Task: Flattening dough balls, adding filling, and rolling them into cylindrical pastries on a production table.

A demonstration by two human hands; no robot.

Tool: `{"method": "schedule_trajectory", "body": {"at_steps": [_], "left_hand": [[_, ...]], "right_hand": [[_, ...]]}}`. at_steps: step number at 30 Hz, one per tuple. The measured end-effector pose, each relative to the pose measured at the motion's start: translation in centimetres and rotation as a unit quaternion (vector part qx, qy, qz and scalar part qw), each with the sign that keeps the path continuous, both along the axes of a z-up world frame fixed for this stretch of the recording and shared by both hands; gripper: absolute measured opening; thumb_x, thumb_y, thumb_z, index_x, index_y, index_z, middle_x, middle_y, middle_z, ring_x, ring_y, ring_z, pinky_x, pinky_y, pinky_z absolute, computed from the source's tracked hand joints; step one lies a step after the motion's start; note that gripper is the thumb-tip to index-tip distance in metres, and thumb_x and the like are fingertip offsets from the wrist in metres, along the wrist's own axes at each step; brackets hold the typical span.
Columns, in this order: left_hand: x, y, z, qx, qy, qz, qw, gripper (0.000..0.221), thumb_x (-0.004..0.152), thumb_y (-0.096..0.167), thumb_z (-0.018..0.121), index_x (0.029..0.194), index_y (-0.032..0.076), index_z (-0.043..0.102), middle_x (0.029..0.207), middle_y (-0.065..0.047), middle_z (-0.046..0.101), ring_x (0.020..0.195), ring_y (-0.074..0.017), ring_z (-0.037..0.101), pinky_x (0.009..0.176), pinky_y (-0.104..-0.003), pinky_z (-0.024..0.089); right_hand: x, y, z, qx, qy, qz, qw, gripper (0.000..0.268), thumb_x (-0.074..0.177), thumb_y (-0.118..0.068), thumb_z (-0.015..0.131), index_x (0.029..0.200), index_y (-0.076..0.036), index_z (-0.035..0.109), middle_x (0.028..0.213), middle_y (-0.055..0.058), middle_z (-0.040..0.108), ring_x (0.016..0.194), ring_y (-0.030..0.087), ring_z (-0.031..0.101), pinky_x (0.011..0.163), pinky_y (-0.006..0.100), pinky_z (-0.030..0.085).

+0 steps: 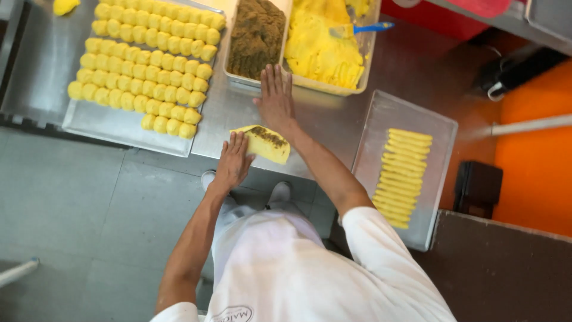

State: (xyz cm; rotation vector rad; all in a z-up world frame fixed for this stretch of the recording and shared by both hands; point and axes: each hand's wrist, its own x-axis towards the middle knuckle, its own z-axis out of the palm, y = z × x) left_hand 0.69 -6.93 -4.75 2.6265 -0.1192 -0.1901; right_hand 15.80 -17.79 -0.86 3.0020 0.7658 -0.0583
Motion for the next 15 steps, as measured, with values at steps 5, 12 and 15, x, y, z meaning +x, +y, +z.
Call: {"method": "schedule_trajectory", "body": {"at_steps": [5, 12, 15], "left_hand": [[-0.3, -0.9, -0.9, 0.031, 0.032, 0.038, 0.998, 0.054, 0.085, 0.037, 0.041, 0.127, 0.003, 0.035, 0.133, -0.016, 0.030, 0.125, -0.0305, 0.022, 0.099, -0.047, 0.023], [4.9, 0.6, -1.6, 0.032, -0.210, 0.071, 0.974, 0.039, 0.068, 0.016, 0.063, 0.105, 0.008, 0.054, 0.102, -0.011, 0.055, 0.097, -0.0278, 0.051, 0.082, -0.037, 0.040], [7.0, -0.8, -3.4, 0.092, -0.093, 0.042, 0.990, 0.055, 0.083, 0.036, 0.045, 0.125, 0.001, 0.037, 0.127, -0.021, 0.038, 0.119, -0.0363, 0.030, 0.094, -0.047, 0.027]], "right_hand": [[-0.6, -3.3, -4.1, -0.019, -0.053, 0.098, 0.994, 0.059, 0.077, -0.047, 0.050, 0.120, -0.010, 0.036, 0.136, 0.016, 0.017, 0.125, 0.039, 0.009, 0.091, 0.068, 0.003], [-6.1, -13.3, 0.3, 0.240, -0.125, -0.023, 0.962, 0.032, 0.087, -0.037, 0.049, 0.110, -0.014, 0.052, 0.091, 0.003, 0.060, 0.095, 0.024, 0.054, 0.080, 0.073, 0.013], [-9.2, -17.7, 1.9, 0.312, -0.017, -0.155, 0.937, 0.039, 0.091, -0.035, 0.039, 0.123, -0.012, 0.043, 0.098, 0.005, 0.059, 0.101, 0.024, 0.050, 0.088, 0.068, 0.007]]}}
